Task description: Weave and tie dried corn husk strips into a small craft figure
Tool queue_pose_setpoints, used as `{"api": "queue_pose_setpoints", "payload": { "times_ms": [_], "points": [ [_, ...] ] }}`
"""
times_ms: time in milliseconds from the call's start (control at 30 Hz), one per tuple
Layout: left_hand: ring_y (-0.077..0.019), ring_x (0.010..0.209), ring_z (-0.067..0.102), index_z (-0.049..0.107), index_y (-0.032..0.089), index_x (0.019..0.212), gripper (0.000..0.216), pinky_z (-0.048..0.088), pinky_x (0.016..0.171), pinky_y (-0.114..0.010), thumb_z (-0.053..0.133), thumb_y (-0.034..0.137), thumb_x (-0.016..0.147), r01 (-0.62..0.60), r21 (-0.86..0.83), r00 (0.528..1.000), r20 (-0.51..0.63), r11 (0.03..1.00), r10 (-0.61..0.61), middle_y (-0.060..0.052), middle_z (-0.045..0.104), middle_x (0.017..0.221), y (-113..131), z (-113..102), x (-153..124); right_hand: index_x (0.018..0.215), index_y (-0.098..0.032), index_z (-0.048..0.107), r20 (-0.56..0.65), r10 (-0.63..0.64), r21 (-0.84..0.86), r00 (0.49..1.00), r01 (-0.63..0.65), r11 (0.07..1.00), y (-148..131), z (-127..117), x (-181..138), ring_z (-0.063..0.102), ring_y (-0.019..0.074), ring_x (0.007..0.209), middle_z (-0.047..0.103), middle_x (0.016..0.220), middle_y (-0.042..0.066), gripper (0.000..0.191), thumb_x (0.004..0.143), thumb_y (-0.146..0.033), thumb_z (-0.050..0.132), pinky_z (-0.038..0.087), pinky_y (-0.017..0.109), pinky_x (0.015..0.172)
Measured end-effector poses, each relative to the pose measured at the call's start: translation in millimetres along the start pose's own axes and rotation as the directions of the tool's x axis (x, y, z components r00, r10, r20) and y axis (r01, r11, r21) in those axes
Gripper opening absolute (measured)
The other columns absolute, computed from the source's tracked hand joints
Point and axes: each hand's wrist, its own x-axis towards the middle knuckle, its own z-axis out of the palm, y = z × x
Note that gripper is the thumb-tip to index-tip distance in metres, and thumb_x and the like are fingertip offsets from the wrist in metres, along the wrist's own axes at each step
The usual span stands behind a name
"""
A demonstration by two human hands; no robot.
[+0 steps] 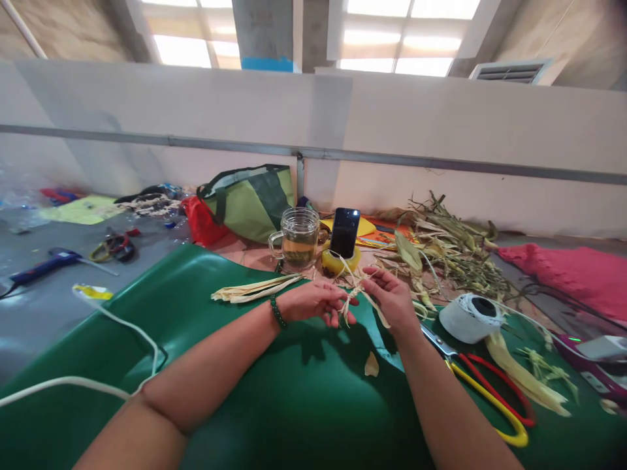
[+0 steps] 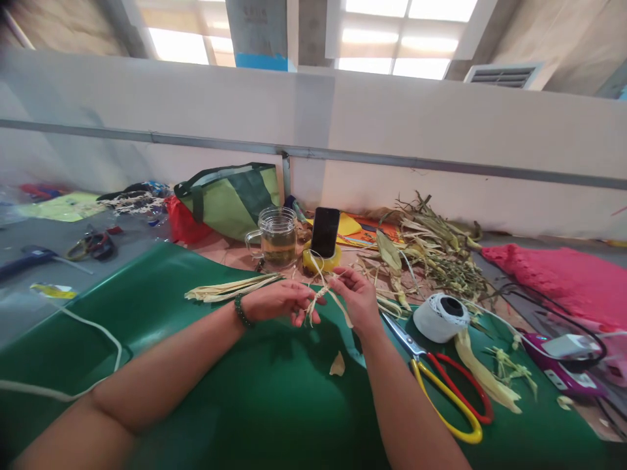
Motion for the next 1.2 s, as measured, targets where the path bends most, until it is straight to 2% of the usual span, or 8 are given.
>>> {"api": "queue_pose_setpoints", "payload": {
  "times_ms": [300, 467, 667, 833, 900, 967, 1100, 1200],
  "points": [
    [-0.0045, 0.044, 0.043, 0.064, 0.010, 0.088, 0.053, 0.030, 0.045, -0.020, 0.063, 0.060, 0.070, -0.045, 0.057, 0.993, -0.104, 0.997, 0.051, -0.007, 0.069, 0.068, -0.7, 4.6, 4.3, 0.069, -0.019, 0.065, 0.076, 0.109, 0.074, 0.991, -0.114, 0.991, 2.0, 3.6, -1.5, 0.056, 0.0106, 0.052, 0.063, 0.057, -0.004, 0.039, 0.043, -0.039, 0.087, 0.044, 0.025, 0.054],
    [-0.0028, 0.045, 0.032, 0.065, 0.010, 0.076, 0.044, 0.020, 0.045, -0.021, 0.069, 0.054, 0.069, -0.090, 0.191, 0.980, -0.159, 0.978, 0.121, -0.003, 0.064, 0.064, -1.7, 3.6, 4.1, 0.066, -0.019, 0.064, 0.112, 0.067, 0.011, 0.992, -0.068, 0.998, 2.8, 4.2, -4.2, 0.055, 0.0100, 0.052, 0.063, 0.057, -0.004, 0.034, 0.047, -0.038, 0.086, 0.044, 0.024, 0.054],
    [-0.0085, 0.064, 0.050, 0.070, 0.012, 0.077, 0.037, 0.031, 0.056, -0.021, 0.073, 0.047, 0.065, -0.091, 0.268, 0.969, -0.200, 0.959, 0.148, -0.005, 0.068, 0.073, -0.4, 0.9, 2.9, 0.068, -0.019, 0.064, 0.145, -0.013, -0.111, 0.989, 0.030, 0.993, 3.4, 4.9, -5.3, 0.054, 0.0112, 0.051, 0.063, 0.057, -0.002, 0.029, 0.055, -0.039, 0.081, 0.044, 0.025, 0.052],
    [-0.0059, 0.052, 0.040, 0.070, 0.010, 0.070, 0.036, 0.026, 0.049, -0.021, 0.072, 0.046, 0.066, -0.070, 0.306, 0.960, -0.238, 0.949, 0.147, -0.003, 0.063, 0.064, 3.8, 6.4, -0.8, 0.069, -0.020, 0.062, 0.210, -0.099, -0.202, 0.973, 0.143, 0.969, -0.4, 11.2, -11.1, 0.059, 0.0136, 0.055, 0.063, 0.060, -0.002, 0.025, 0.063, -0.042, 0.074, 0.048, 0.027, 0.056],
    [-0.0061, 0.054, 0.043, 0.069, 0.011, 0.069, 0.032, 0.027, 0.049, -0.020, 0.074, 0.042, 0.064, -0.116, 0.289, 0.936, -0.287, 0.950, 0.202, -0.002, 0.062, 0.063, 5.1, 4.9, -0.6, 0.075, -0.021, 0.062, 0.158, -0.185, -0.212, 0.970, 0.217, 0.953, -0.7, 11.4, -11.6, 0.060, 0.0139, 0.060, 0.065, 0.066, -0.001, 0.024, 0.069, -0.042, 0.069, 0.049, 0.028, 0.061],
    [-0.0047, 0.051, 0.041, 0.068, 0.010, 0.067, 0.031, 0.027, 0.047, -0.019, 0.076, 0.040, 0.062, -0.165, 0.225, 0.901, -0.362, 0.960, 0.240, -0.002, 0.062, 0.061, 7.0, 1.0, 0.8, 0.080, -0.021, 0.061, 0.029, -0.292, -0.233, 0.956, 0.291, 0.928, -1.3, 9.1, -10.8, 0.060, 0.0138, 0.064, 0.065, 0.070, 0.000, 0.025, 0.074, -0.044, 0.064, 0.049, 0.028, 0.063],
    [-0.0028, 0.047, 0.041, 0.064, 0.011, 0.068, 0.025, 0.030, 0.045, -0.015, 0.077, 0.030, 0.059, -0.339, 0.020, 0.768, -0.571, 0.941, 0.289, -0.001, 0.062, 0.062, 14.1, -10.8, 3.0, 0.081, -0.021, 0.058, -0.221, -0.445, -0.273, 0.868, 0.383, 0.883, -9.0, 1.7, -9.7, 0.053, 0.0119, 0.055, 0.059, 0.062, -0.001, 0.030, 0.078, -0.051, 0.057, 0.045, 0.026, 0.055],
    [-0.0029, 0.045, 0.044, 0.059, 0.012, 0.072, 0.016, 0.033, 0.043, -0.013, 0.070, 0.020, 0.063, -0.473, -0.090, 0.673, -0.679, 0.876, 0.294, 0.001, 0.060, 0.059, 21.4, -20.8, 0.5, 0.079, -0.020, 0.060, -0.245, -0.448, -0.262, 0.860, 0.386, 0.884, -20.1, -4.4, -11.7, 0.048, 0.0108, 0.051, 0.058, 0.060, -0.001, 0.030, 0.078, -0.050, 0.058, 0.040, 0.025, 0.051]
  ]
}}
